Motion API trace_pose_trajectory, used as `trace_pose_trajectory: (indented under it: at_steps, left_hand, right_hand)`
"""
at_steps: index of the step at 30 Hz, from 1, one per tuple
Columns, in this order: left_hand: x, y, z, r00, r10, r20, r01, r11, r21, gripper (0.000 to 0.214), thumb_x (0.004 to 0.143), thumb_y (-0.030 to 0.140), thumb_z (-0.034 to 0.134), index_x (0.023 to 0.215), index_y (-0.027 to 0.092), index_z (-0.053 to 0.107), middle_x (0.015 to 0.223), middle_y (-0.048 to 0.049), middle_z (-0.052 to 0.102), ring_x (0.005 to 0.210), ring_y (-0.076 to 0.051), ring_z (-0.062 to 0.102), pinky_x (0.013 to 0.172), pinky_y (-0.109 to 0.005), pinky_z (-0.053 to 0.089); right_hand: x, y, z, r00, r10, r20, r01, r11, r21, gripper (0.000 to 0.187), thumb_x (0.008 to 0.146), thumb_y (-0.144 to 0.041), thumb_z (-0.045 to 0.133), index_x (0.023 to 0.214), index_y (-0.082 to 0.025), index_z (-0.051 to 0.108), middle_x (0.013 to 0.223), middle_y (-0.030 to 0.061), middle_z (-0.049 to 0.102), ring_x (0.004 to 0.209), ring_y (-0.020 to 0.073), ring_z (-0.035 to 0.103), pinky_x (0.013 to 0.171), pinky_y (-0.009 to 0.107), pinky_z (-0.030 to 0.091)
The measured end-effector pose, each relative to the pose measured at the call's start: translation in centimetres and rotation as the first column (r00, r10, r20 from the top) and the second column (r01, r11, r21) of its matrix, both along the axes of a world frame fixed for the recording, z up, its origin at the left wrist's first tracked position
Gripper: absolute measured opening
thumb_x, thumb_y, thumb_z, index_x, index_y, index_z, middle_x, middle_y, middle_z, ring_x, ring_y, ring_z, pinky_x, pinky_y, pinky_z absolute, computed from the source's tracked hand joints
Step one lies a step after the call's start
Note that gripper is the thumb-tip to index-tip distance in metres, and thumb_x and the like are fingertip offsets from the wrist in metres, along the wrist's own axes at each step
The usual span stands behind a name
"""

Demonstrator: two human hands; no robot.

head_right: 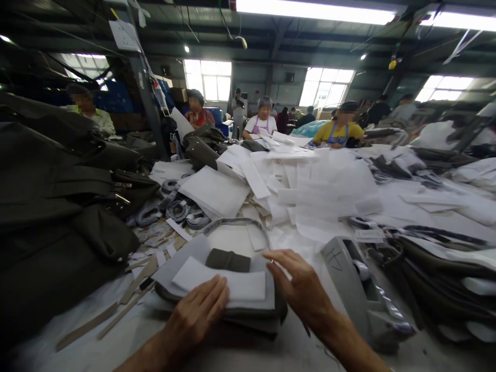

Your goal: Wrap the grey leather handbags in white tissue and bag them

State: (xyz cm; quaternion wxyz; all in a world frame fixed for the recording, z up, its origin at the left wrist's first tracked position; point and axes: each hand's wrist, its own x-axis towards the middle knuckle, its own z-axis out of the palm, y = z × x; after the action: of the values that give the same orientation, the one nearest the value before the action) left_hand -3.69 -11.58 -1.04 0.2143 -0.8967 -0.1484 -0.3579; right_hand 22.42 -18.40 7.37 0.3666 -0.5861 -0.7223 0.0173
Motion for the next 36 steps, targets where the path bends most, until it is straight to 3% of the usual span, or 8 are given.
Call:
trace_pose_trajectory:
  at_steps: [3,12,15,18,22,26,30,36]
  left_hand:
    - [-0.6,-0.6,-0.2,1.0,0.005,0.002,-0.005,1.0,-0.031,0.037,0.098,0.013,0.034,0.118,0.011,0.064,0.124,-0.0125,0.067,0.12,-0.025,0.06,0.098,-0.033,0.053]
    - [0.9,0.5,-0.7,0.983,0.073,0.167,-0.095,0.987,0.127,0.034,0.102,0.014,0.036,0.097,0.017,0.069,0.1,-0.0024,0.075,0.097,-0.014,0.072,0.117,-0.034,0.033]
    - [1.1,0.8,-1.3,0.98,0.087,0.182,-0.11,0.986,0.126,0.021,0.1,0.017,0.048,0.096,0.018,0.068,0.1,-0.0003,0.075,0.096,-0.011,0.072,0.117,-0.032,0.033]
    - [0.8,0.9,-1.4,0.987,0.086,0.135,-0.097,0.992,0.077,0.012,0.097,0.018,0.056,0.1,0.018,0.067,0.108,-0.0017,0.074,0.106,-0.013,0.069,0.114,-0.027,0.038]
    - [0.4,0.8,-1.4,0.994,0.085,0.075,-0.087,0.996,0.033,0.013,0.098,0.019,0.056,0.105,0.019,0.066,0.116,-0.002,0.072,0.111,-0.014,0.067,0.114,-0.026,0.039]
    - [1.0,0.7,-2.0,0.992,0.093,0.084,-0.094,0.996,0.009,0.019,0.1,0.021,0.049,0.109,0.016,0.065,0.121,-0.0062,0.07,0.117,-0.018,0.064,0.115,-0.033,0.038]
    - [1.8,0.5,-2.5,0.976,0.075,0.207,-0.074,0.997,-0.01,0.031,0.102,0.017,0.036,0.106,0.013,0.067,0.122,-0.0107,0.069,0.12,-0.022,0.062,0.115,-0.037,0.037]
    - [0.7,0.0,-1.7,0.999,0.027,0.033,-0.024,0.997,-0.077,0.039,0.1,0.014,0.031,0.12,0.009,0.064,0.134,-0.0163,0.06,0.125,-0.026,0.057,0.112,-0.039,0.04]
  right_hand:
    - [2.6,4.2,0.0,0.994,-0.089,-0.06,0.086,0.995,-0.048,0.025,0.097,-0.032,0.049,0.111,-0.025,0.07,0.11,0.0048,0.073,0.103,0.0219,0.069,0.091,0.036,0.054]
    - [3.0,21.6,-5.6,0.957,-0.119,0.266,0.183,0.956,-0.231,0.046,0.085,-0.009,0.05,0.131,-0.009,0.058,0.133,0.0192,0.06,0.127,0.0279,0.054,0.109,0.042,0.04]
    - [4.6,25.1,-6.2,0.916,-0.186,0.356,0.276,0.936,-0.22,0.046,0.086,-0.005,0.051,0.132,-0.007,0.056,0.139,0.0228,0.053,0.133,0.0323,0.045,0.111,0.048,0.035]
    - [6.2,27.2,-6.4,0.885,-0.209,0.415,0.318,0.925,-0.21,0.04,0.091,-0.017,0.058,0.131,-0.014,0.056,0.143,0.0166,0.049,0.131,0.0318,0.046,0.107,0.053,0.039]
    - [7.0,28.6,-6.4,0.876,-0.161,0.455,0.283,0.935,-0.214,0.032,0.093,-0.032,0.062,0.121,-0.018,0.061,0.139,0.0103,0.052,0.124,0.0281,0.051,0.103,0.052,0.043]
    - [6.4,28.1,-5.4,0.882,-0.13,0.453,0.25,0.944,-0.216,0.022,0.089,-0.027,0.066,0.108,-0.016,0.068,0.125,0.0103,0.063,0.12,0.0266,0.055,0.105,0.05,0.04]
    - [4.6,24.4,-2.9,0.907,-0.057,0.418,0.149,0.97,-0.193,0.01,0.083,-0.023,0.071,0.092,-0.021,0.075,0.118,0.0086,0.07,0.115,0.0276,0.058,0.108,0.044,0.035]
    - [1.2,18.0,-1.2,0.924,0.22,0.312,-0.144,0.958,-0.25,0.007,0.084,-0.03,0.072,0.085,-0.024,0.076,0.108,0.004,0.072,0.1,0.0226,0.061,0.093,0.038,0.044]
